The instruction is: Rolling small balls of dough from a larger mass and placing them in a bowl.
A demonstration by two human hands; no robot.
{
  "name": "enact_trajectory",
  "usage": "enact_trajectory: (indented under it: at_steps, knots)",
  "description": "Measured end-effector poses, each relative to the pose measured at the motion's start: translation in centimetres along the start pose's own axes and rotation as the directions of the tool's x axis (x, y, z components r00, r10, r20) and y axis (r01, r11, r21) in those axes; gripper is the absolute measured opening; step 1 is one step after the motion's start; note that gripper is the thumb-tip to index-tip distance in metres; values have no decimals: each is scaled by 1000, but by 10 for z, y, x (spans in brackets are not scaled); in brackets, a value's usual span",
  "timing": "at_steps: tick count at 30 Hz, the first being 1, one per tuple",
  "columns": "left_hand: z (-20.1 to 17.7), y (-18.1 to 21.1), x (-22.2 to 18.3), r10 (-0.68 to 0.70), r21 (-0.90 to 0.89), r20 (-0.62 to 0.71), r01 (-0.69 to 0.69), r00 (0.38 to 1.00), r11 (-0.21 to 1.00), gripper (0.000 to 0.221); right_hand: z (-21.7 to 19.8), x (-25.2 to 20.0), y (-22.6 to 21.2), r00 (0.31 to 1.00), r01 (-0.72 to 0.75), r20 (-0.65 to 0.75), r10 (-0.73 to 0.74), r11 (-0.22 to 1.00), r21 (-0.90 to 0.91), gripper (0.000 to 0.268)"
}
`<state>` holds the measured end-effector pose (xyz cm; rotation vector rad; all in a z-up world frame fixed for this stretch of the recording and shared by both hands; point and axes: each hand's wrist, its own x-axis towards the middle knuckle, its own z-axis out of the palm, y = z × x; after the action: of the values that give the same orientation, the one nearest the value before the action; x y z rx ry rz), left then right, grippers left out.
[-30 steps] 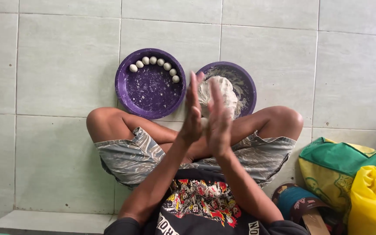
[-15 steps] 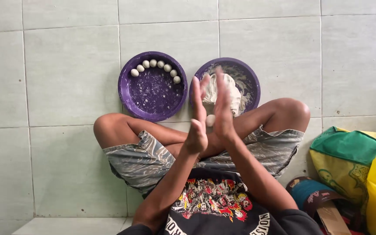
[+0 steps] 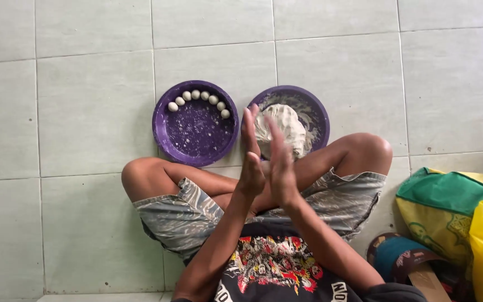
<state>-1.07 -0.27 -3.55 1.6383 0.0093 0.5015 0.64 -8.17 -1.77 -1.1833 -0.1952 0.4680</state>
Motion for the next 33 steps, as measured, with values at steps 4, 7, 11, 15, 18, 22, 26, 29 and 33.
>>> enact_trajectory:
  at_steps: [4, 7, 11, 15, 18, 22, 26, 29, 33]
  knots:
    - [16, 19, -12, -53, -135, 23, 56, 998, 989, 106, -8, 28, -13, 992, 121, -35, -123, 992, -45, 78]
    - [9, 34, 1, -45, -203, -29, 38, 999, 978, 101, 2, 18, -4, 999, 34, -32, -36, 998, -49, 84]
    - [4, 43, 0, -24, -138, -71, 14, 997, 990, 99, 20, -1, -16, 1000, -1, 8, 2, 997, -79, 79]
    - [5, 36, -9, -8, -22, -50, 7, 999, 1000, 100, 5, 25, -15, 992, 122, 1, -123, 989, -88, 81]
    - [-6, 42, 17, 47, -122, -134, -64, 990, 990, 98, 19, -6, -4, 992, 88, 107, -65, 971, -221, 75]
    - [-4, 0, -9, 82, 96, -105, -72, 991, 993, 89, 23, 2, -28, 993, 25, 119, -9, 990, -136, 79]
    - [8, 5, -36, -97, -58, -33, 95, 995, 994, 88, 8, 8, -12, 993, 115, 42, -110, 980, -160, 71]
    - [13, 3, -28, -99, -119, -37, 94, 994, 988, 89, 10, -2, 2, 996, 34, 85, -18, 979, -199, 67]
    - [16, 2, -7, -93, -207, -74, 76, 993, 975, 90, 19, 21, -17, 1000, 19, 14, -20, 997, 72, 84]
